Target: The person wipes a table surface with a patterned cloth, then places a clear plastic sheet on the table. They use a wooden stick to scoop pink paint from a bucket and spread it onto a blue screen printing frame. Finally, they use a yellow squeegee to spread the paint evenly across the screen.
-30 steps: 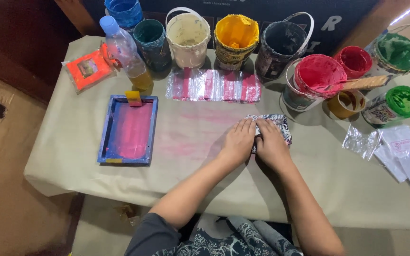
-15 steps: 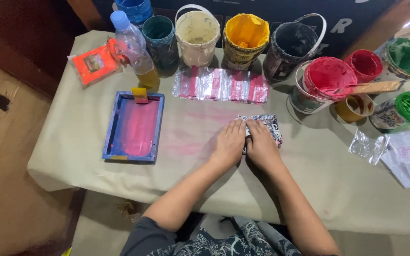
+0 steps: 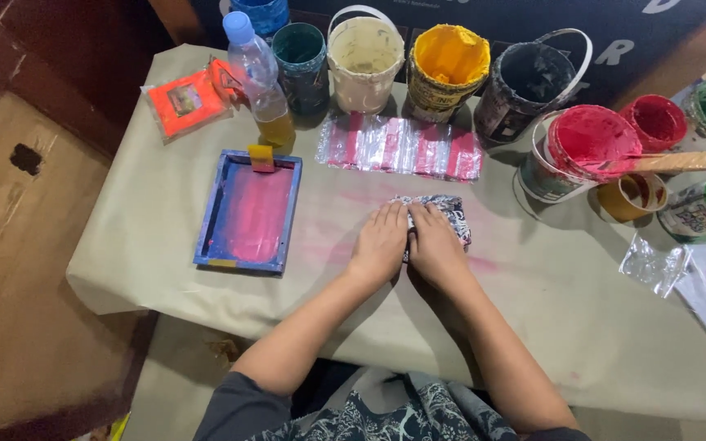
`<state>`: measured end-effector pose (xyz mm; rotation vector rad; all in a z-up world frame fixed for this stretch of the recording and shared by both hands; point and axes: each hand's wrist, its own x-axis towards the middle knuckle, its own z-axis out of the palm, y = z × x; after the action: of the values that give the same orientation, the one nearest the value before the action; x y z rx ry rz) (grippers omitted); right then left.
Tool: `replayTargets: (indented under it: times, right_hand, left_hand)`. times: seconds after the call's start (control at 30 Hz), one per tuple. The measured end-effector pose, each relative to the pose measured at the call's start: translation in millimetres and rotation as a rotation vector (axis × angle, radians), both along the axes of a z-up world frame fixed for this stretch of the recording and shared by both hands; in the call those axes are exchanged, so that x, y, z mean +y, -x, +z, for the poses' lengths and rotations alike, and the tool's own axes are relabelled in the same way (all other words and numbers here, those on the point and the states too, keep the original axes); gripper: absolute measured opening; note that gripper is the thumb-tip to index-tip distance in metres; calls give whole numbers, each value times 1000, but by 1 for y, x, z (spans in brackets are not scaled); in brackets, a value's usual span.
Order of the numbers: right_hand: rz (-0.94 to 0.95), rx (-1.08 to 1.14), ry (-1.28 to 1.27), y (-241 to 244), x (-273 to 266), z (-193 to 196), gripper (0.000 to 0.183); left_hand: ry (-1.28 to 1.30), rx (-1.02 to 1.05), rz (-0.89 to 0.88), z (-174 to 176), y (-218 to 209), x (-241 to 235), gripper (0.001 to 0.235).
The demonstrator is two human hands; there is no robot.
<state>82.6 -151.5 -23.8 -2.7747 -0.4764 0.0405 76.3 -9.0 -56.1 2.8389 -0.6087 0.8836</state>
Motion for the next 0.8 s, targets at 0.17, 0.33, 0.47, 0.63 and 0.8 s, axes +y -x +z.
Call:
replayTargets:
  times: [0.17, 0.33, 0.47, 0.63, 0.8]
  right_hand:
    - [28, 14, -17, -3, 15, 3, 52]
    - [41, 18, -17, -8, 29, -2, 52]
    - [107, -65, -39, -17, 44, -11, 50]
    - [174, -106, -59, -23, 73, -9, 49]
    - [268, -102, -114, -32, 86, -13, 54]
  left_hand:
    - [16, 7, 2, 2, 0, 15, 42]
    - [12, -9, 27, -8, -7, 28, 40]
    - [-10, 29, 71, -10, -8, 42, 42]
    - [-27, 64, 162, -9, -6, 66, 43]
    - [-51, 108, 348, -19, 0, 67, 45]
